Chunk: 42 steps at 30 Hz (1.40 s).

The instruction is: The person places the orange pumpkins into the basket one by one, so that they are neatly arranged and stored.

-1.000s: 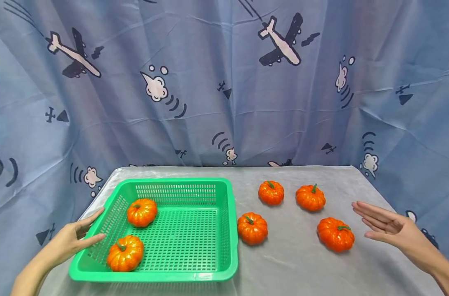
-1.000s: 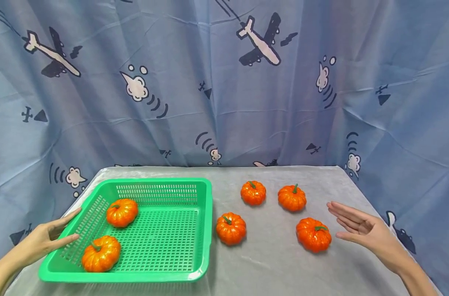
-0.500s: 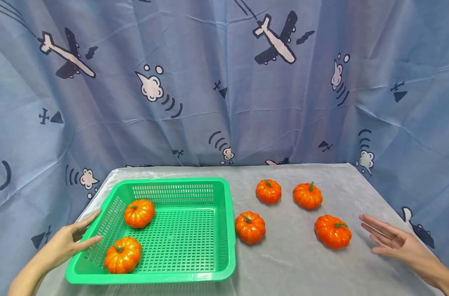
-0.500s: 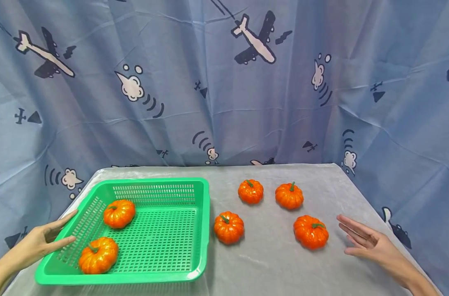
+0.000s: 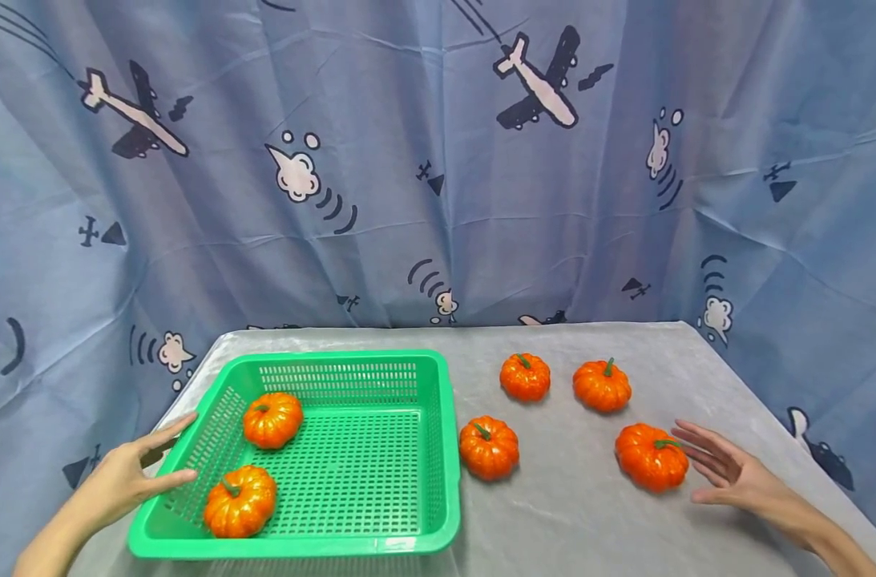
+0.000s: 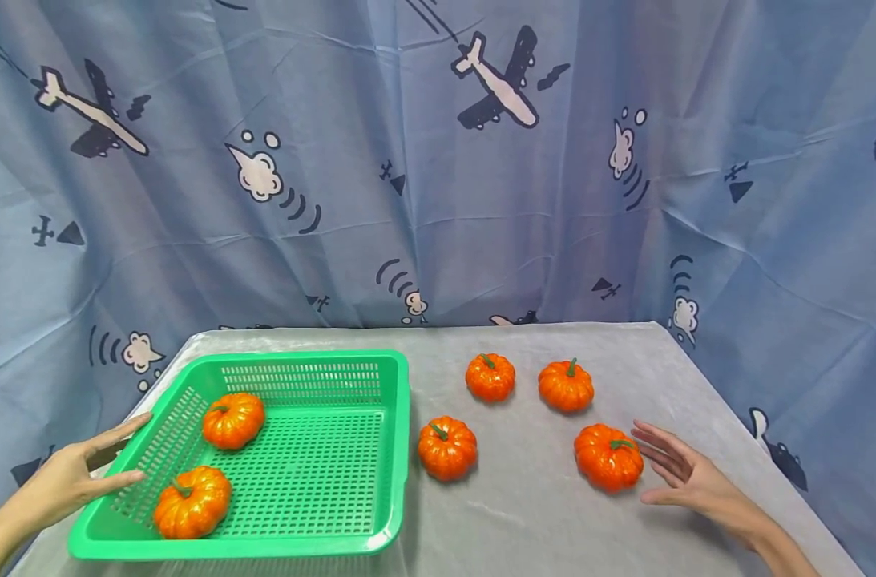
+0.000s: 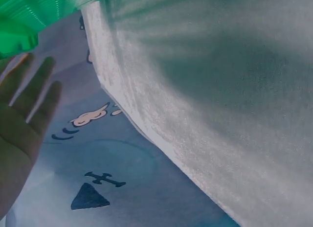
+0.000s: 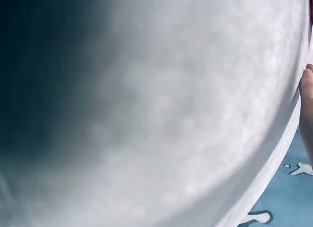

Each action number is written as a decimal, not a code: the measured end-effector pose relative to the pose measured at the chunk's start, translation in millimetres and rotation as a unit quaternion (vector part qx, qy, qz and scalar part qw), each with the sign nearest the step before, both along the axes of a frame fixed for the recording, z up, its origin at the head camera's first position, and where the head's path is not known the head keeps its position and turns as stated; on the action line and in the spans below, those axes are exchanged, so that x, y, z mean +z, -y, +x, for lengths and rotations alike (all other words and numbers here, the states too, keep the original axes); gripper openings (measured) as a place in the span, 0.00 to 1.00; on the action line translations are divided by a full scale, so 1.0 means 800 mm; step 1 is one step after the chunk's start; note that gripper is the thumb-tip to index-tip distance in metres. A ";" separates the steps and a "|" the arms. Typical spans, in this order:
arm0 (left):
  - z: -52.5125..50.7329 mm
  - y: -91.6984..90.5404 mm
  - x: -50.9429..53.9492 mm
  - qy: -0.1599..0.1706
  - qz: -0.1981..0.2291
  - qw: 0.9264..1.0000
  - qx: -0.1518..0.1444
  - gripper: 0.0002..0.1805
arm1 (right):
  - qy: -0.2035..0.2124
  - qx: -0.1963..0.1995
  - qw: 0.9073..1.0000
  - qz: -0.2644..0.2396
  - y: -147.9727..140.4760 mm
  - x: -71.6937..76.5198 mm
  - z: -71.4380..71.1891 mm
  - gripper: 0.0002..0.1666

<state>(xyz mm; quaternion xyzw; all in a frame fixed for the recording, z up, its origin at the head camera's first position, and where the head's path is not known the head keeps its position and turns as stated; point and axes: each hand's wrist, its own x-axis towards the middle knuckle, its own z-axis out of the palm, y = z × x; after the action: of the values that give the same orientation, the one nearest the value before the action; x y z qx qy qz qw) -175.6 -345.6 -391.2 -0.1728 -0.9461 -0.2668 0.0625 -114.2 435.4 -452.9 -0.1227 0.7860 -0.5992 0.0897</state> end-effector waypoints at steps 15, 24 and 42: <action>0.006 0.007 -0.001 -0.069 0.042 0.997 -0.019 0.47 | -0.039 -0.047 0.995 0.083 0.024 0.001 -0.005 0.41; 0.005 0.019 -0.003 -0.046 0.077 0.995 -0.033 0.44 | 0.004 -0.065 0.994 0.092 0.030 0.006 -0.004 0.35; 0.011 0.003 0.003 -0.015 0.032 0.999 0.015 0.32 | -0.031 -0.098 0.993 0.054 0.068 0.057 -0.017 0.34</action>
<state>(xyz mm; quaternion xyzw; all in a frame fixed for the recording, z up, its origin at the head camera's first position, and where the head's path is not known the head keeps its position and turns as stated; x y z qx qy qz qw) -166.6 -348.1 -388.8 -0.1606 -0.9386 -0.2929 0.0863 -127.9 380.6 -407.5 -0.0591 0.8276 -0.5580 0.0127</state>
